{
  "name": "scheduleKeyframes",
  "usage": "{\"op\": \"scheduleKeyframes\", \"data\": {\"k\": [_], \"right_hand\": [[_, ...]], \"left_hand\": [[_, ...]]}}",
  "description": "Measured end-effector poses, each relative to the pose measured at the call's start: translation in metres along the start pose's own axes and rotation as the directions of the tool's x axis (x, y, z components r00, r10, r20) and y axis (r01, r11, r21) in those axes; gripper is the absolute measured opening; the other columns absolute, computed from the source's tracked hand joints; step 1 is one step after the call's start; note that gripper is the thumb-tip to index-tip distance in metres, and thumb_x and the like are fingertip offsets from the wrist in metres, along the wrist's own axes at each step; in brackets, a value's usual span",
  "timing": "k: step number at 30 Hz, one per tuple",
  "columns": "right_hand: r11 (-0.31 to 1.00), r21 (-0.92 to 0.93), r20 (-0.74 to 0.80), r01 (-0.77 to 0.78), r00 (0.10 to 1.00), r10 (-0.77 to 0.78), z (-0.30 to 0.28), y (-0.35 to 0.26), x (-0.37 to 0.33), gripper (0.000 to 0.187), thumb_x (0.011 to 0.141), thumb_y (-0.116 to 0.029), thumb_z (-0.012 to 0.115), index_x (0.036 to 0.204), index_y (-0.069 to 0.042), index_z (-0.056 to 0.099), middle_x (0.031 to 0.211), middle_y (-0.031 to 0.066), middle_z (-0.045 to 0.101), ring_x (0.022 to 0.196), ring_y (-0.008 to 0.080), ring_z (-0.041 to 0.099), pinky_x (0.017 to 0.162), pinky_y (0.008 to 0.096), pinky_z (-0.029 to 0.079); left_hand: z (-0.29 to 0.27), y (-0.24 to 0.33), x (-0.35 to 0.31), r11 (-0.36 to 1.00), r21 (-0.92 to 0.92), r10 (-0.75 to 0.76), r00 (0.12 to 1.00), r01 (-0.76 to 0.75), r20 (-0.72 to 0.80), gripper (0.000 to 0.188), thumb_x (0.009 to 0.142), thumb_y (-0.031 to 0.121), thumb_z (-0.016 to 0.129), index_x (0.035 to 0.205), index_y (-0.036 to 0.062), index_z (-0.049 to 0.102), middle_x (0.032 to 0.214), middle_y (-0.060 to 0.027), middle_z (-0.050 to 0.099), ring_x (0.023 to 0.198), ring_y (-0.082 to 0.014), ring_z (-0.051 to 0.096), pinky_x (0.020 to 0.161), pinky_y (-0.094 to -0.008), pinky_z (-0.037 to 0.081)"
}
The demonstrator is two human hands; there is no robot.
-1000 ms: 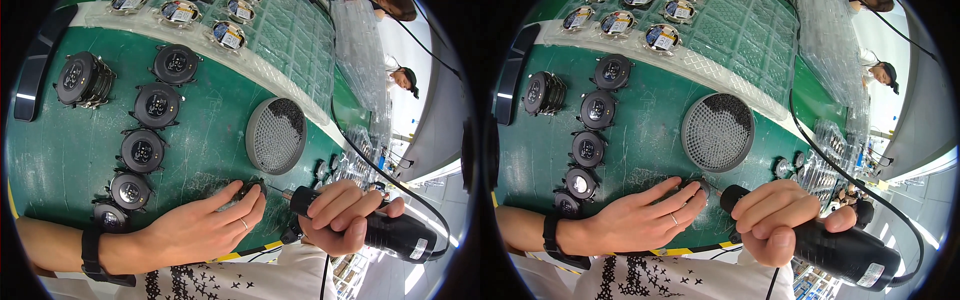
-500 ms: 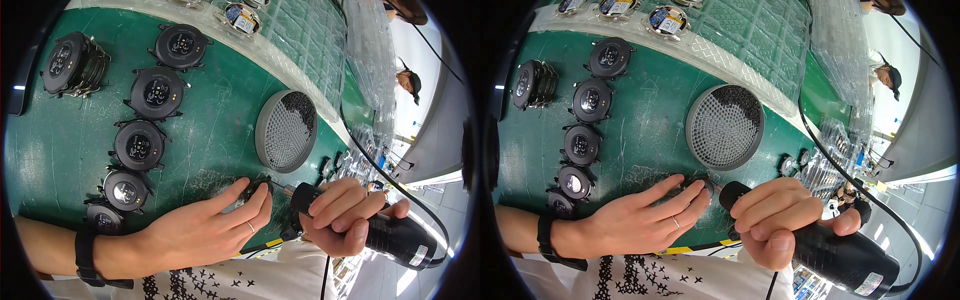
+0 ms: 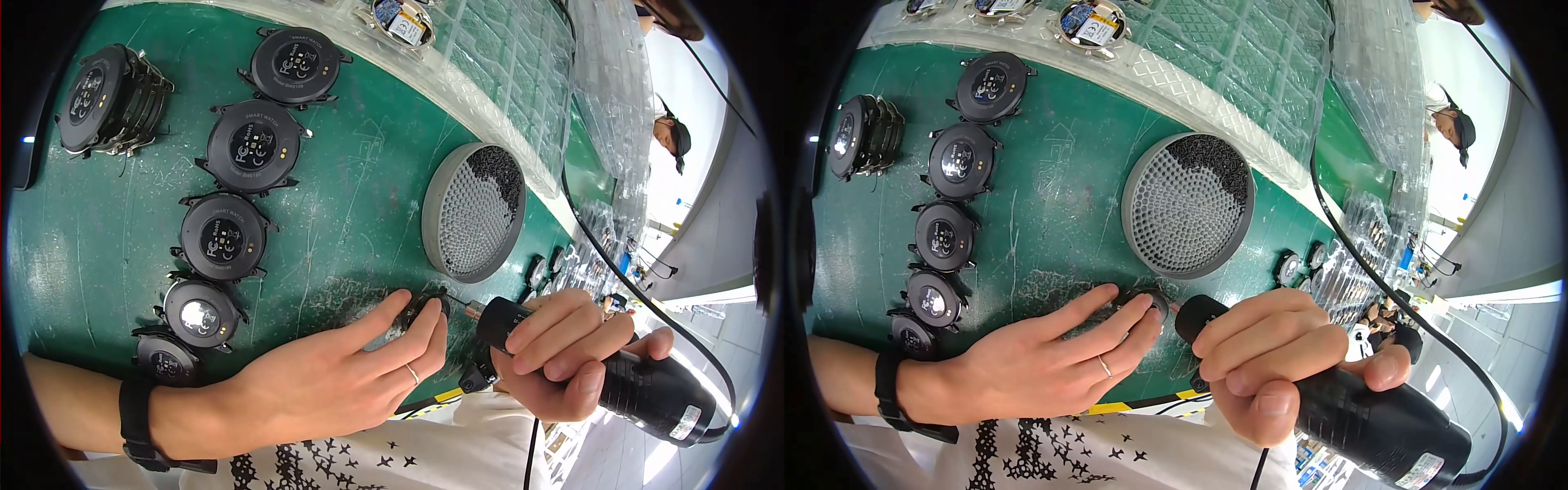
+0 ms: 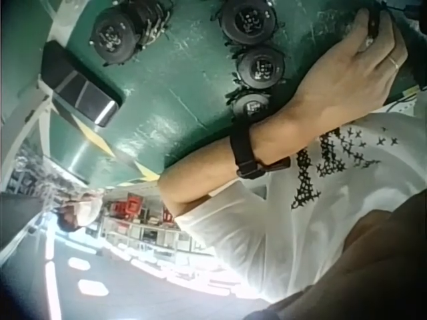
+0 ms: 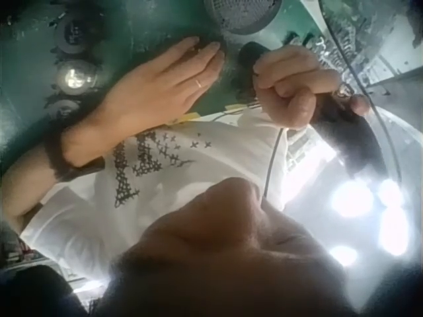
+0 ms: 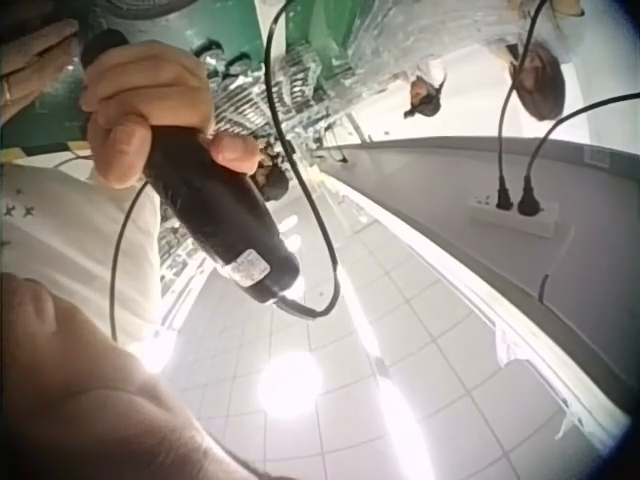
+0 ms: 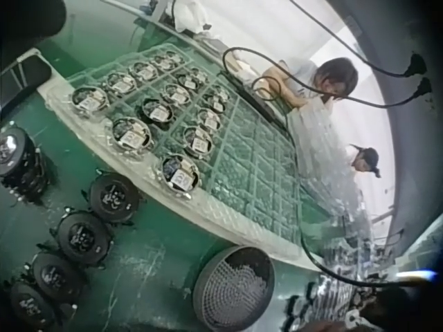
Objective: The person assembles smartwatches by using a power screwdriver to pick up and drive screws into watch backs, sliding each completed piece into a row. After repeating this for several watches, they pause to gesture with their hands and then arrange more watch backs on the table.
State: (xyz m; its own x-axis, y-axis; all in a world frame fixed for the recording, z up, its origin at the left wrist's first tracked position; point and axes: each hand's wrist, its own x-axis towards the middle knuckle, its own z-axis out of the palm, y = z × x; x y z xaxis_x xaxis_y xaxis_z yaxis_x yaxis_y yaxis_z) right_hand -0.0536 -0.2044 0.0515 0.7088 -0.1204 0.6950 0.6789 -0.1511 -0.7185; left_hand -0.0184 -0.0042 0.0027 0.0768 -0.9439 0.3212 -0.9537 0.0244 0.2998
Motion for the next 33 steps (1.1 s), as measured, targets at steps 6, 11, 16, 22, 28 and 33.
{"op": "scheduleKeyframes", "data": {"k": [6, 11, 16, 22, 28, 33], "right_hand": [[0.997, 0.065, -0.009, 0.033, 0.999, -0.032, 0.002, -0.013, 0.014, 0.047, 0.094, -0.004, 0.054, 0.136, 0.001, 0.035, 0.068, 0.0055, 0.051, 0.045, 0.0153, 0.052, 0.041, 0.0280, 0.049], [0.989, 0.144, 0.001, -0.031, 0.999, 0.032, -0.007, -0.030, 0.009, 0.058, 0.093, 0.000, 0.064, 0.137, -0.011, 0.029, 0.078, 0.0110, 0.062, 0.047, 0.0225, 0.058, 0.043, 0.0391, 0.054], [0.917, 0.298, 0.056, -0.263, 0.964, 0.259, 0.001, -0.044, 0.002, 0.062, 0.092, 0.004, 0.063, 0.140, -0.015, 0.029, 0.071, 0.0110, 0.061, 0.056, 0.0236, 0.062, 0.053, 0.0392, 0.055], [0.907, 0.209, 0.233, -0.366, 0.919, 0.317, -0.011, -0.054, -0.004, 0.060, 0.093, 0.007, 0.061, 0.140, -0.016, 0.030, 0.073, 0.0105, 0.061, 0.061, 0.0229, 0.062, 0.064, 0.0400, 0.054], [0.916, 0.183, 0.085, -0.357, 0.934, 0.347, 0.001, -0.050, -0.009, 0.052, 0.087, 0.004, 0.068, 0.130, 0.001, 0.039, 0.075, 0.0066, 0.061, 0.069, 0.0138, 0.061, 0.071, 0.0307, 0.050], [0.971, 0.082, -0.060, -0.223, 0.972, 0.228, 0.016, -0.040, -0.015, 0.051, 0.085, 0.003, 0.070, 0.126, 0.006, 0.040, 0.070, 0.0038, 0.062, 0.063, 0.0115, 0.060, 0.067, 0.0285, 0.049]], "left_hand": [[-0.008, 0.007, -0.001, 0.999, -0.001, -0.040, 0.997, 0.040, -0.070, 0.037, 0.085, 0.025, 0.060, 0.112, 0.0017, 0.070, 0.132, -0.0101, 0.061, 0.130, -0.0277, 0.053, 0.113, -0.0431, 0.044], [-0.014, -0.005, 0.003, 0.935, -0.333, -0.165, 0.980, 0.119, -0.115, 0.027, 0.084, 0.019, 0.063, 0.105, 0.0018, 0.065, 0.125, -0.0119, 0.061, 0.126, -0.0299, 0.053, 0.107, -0.0427, 0.044], [-0.025, 0.001, 0.008, 0.792, -0.541, -0.372, 0.927, 0.285, -0.056, 0.035, 0.078, 0.012, 0.077, 0.109, 0.0030, 0.063, 0.121, -0.0124, 0.060, 0.117, -0.0329, 0.056, 0.098, -0.0431, 0.047], [-0.021, 0.002, 0.011, 0.890, -0.421, -0.239, 0.966, 0.176, -0.100, 0.045, 0.076, 0.011, 0.081, 0.115, 0.0055, 0.060, 0.124, -0.0127, 0.060, 0.115, -0.0337, 0.057, 0.097, -0.0436, 0.047], [-0.023, 0.009, 0.012, 0.803, -0.546, -0.321, 0.945, 0.237, -0.062, 0.042, 0.085, 0.014, 0.077, 0.125, 0.0060, 0.065, 0.134, -0.0194, 0.057, 0.119, -0.0419, 0.054, 0.098, -0.0521, 0.044], [-0.023, 0.008, 0.011, 0.856, -0.487, -0.263, 0.958, 0.175, -0.118, 0.042, 0.084, 0.011, 0.077, 0.123, 0.0018, 0.064, 0.132, -0.0202, 0.058, 0.116, -0.0432, 0.055, 0.096, -0.0519, 0.045]]}}
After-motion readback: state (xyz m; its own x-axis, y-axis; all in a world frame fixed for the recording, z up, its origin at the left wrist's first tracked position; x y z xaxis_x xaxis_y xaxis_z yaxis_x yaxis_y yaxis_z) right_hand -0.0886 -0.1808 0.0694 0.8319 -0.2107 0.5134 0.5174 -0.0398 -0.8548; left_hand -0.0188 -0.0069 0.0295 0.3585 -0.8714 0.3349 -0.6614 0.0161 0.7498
